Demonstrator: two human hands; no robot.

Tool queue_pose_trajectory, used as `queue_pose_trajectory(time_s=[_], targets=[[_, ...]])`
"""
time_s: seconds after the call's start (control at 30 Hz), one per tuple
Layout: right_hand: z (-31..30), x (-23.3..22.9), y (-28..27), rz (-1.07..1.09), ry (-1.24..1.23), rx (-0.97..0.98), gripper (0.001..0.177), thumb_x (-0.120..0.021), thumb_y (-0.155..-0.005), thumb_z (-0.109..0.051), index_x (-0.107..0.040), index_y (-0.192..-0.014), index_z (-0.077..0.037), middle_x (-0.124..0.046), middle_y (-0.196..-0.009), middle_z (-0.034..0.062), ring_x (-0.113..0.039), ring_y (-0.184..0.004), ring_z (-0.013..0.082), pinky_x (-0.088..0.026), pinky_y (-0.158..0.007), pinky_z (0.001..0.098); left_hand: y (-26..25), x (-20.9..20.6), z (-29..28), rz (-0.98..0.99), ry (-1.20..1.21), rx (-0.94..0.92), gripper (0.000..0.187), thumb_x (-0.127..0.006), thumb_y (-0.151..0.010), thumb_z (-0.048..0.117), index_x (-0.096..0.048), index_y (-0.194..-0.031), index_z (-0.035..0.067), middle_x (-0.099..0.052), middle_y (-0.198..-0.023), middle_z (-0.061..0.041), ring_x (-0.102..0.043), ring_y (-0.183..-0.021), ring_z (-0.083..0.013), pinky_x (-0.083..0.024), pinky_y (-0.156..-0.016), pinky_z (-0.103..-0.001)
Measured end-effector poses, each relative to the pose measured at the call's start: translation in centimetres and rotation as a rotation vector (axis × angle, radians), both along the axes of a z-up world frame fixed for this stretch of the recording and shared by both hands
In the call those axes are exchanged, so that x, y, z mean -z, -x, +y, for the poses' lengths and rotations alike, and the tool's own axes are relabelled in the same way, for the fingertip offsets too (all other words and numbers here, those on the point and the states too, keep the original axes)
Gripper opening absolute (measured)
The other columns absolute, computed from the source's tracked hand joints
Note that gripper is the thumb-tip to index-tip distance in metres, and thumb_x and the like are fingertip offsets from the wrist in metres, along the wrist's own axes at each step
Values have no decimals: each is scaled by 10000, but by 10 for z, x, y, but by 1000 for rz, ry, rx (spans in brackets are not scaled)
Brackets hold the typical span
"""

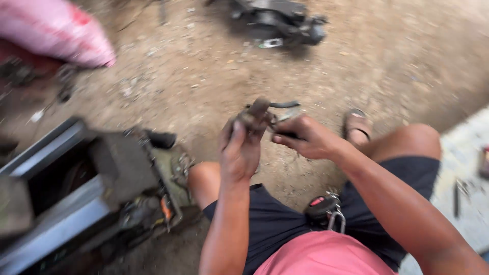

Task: The person sits on the ground and uses a pair of scissors to cut a strip of rubber material. They hold the rubber in one hand and cut along its length, then set the cut piece aside and continue cutting another section.

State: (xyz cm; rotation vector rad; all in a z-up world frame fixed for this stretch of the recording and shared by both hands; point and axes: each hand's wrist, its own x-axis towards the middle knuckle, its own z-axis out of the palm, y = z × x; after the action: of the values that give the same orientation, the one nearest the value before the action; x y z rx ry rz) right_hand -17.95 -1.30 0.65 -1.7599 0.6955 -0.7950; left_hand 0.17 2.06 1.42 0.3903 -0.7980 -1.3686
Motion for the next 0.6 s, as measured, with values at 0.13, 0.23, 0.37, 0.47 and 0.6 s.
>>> queue_pose_trajectory(time_s=[0.13, 0.23, 0.37, 0.47, 0.6], targets=[[4, -14, 11, 113, 123, 15, 95, -676, -917, -66, -755, -875, -35, -716, -658, 154, -672, -602, 236, -525, -592, 399, -14, -23, -18, -826, 134, -233, 192, -536, -1090, 122, -704, -1107, 30, -655, -1317, -260, -486, -1377, -515, -350, -1164, -658], [-6, -36, 17, 135, 113, 86, 115, -671, -910, -21, -776, -868, -38, -704, -640, 141, -637, -587, 240, -515, -624, 386, -17, 51, -16, -996, 43, -14, 180, -557, -1090, 223, -716, -1085, 139, -755, -1016, -110, -716, -1067, -242, -544, -957, -466], [-24, -10, 37, 239, 201, 78, 68, -720, -930, -153, -726, -917, -87, -672, -716, 7, -534, -667, 99, -445, -664, 286, 17, 48, 13, -647, -62, 227, 304, -492, -1115, 335, -639, -1039, 80, -675, -906, -15, -629, -863, -110, -508, -834, -265], [-28, 8, 45, 392, 139, 130, 196, -680, -984, -254, -739, -874, -103, -556, -638, -22, -446, -654, 74, -357, -581, 289, 33, 39, 4, 188, -203, 305, 240, -583, -1132, 229, -649, -1080, 3, -580, -905, -108, -563, -815, -208, -574, -939, -559], [-24, 6, 41, 518, -57, 217, 195, -676, -1043, -183, -779, -1127, -41, -671, -775, 90, -545, -740, 150, -406, -673, 295, 23, 31, -42, -100, -3, -83, 192, -553, -1172, 239, -623, -1076, 88, -617, -1412, -178, -545, -1410, -248, -446, -1241, -388]])
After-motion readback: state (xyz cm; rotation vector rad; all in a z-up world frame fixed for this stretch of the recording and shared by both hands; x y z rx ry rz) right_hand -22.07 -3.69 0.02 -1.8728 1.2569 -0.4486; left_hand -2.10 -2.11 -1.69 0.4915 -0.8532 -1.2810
